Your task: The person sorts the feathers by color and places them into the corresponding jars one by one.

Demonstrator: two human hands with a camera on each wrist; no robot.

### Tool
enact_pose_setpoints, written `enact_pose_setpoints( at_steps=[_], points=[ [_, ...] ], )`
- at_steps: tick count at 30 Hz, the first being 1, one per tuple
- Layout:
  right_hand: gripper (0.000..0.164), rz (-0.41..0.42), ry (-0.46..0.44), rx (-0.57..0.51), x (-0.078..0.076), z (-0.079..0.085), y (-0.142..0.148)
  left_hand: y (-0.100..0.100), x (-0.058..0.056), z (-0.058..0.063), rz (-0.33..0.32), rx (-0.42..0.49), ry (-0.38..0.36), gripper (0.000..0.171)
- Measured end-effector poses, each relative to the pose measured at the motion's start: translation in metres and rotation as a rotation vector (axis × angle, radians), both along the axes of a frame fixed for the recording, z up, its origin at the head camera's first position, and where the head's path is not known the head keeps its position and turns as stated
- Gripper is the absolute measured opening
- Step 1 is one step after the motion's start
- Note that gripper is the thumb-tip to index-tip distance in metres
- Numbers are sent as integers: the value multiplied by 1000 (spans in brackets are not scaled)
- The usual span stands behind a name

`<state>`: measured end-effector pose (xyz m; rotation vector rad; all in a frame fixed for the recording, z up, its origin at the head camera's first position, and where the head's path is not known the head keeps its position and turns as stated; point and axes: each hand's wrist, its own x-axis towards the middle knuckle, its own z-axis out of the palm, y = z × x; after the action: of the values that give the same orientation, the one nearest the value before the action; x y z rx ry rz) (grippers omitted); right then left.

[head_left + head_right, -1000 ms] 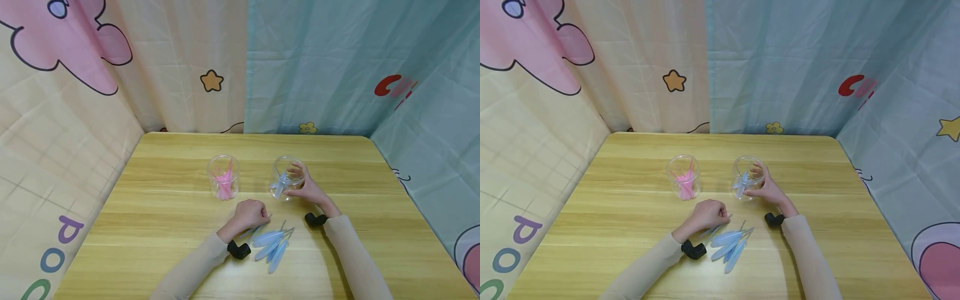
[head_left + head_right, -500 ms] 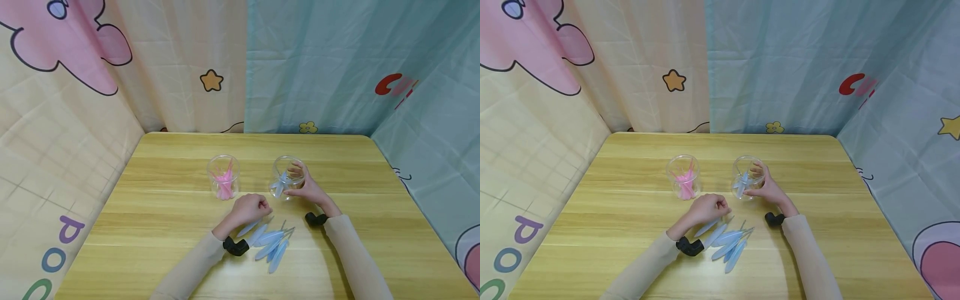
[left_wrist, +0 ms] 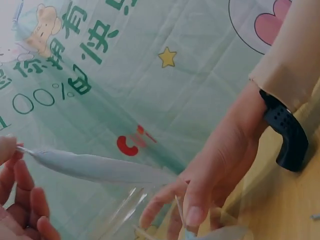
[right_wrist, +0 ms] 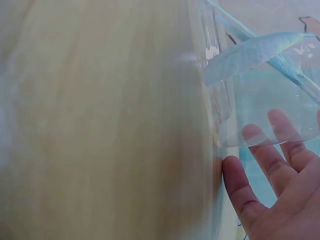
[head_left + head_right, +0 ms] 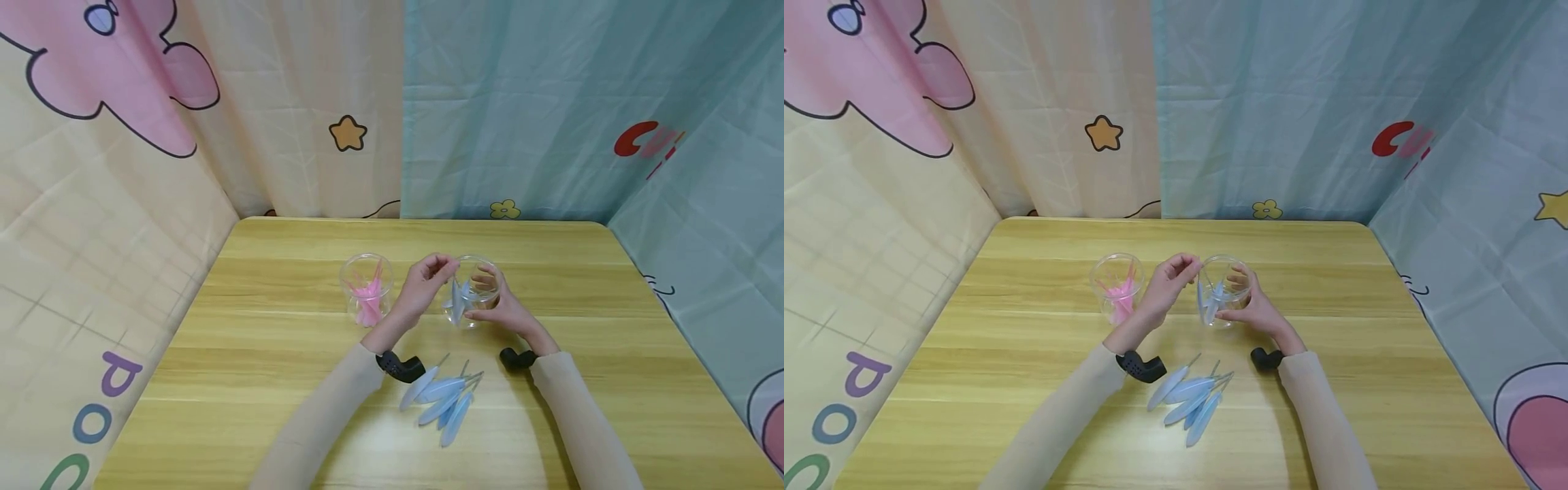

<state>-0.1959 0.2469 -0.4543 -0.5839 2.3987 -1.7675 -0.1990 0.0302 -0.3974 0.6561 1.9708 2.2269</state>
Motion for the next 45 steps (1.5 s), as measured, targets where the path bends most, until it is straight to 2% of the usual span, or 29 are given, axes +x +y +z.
enact_pose_setpoints(
  at_steps=[3,6,8,11,15,19,25,28,30,32,35,38,40,42,45],
  points=[
    [95,-9,-12,5,-2,-3,1,13,-10,4,95,165,-4,26],
    [96,-27,-36,15,-6,-12,4,24,-17,7,176,230,29,26],
    [97,-44,-45,29,-8,-19,6,30,-21,9,203,252,44,25],
    [96,-64,-50,60,-10,-26,8,35,-17,18,240,258,62,23],
    [96,-62,-45,62,-11,-29,8,37,-10,26,277,199,86,21],
    [96,-51,-51,47,-10,-26,7,35,-11,15,274,97,127,23],
    [93,-14,2,19,-2,-4,0,26,-21,-20,272,12,196,28],
    [92,-9,20,22,0,2,-2,16,-18,-32,289,-42,209,21],
    [91,-6,22,22,1,5,-2,8,-12,-37,283,-120,205,17],
    [91,-3,16,15,1,5,-2,1,-5,-42,254,-254,194,16],
    [91,1,11,9,0,5,-2,-7,8,-48,164,-554,194,24],
    [92,1,12,16,0,5,-1,-10,20,-54,65,-859,237,34],
    [93,-5,11,23,0,5,-1,-10,27,-57,28,-1014,278,40],
    [94,-9,7,25,-1,4,-1,-9,33,-59,14,-1126,318,43],
    [94,-14,2,20,-1,2,0,-7,39,-62,10,-1237,366,45]
  ],
)
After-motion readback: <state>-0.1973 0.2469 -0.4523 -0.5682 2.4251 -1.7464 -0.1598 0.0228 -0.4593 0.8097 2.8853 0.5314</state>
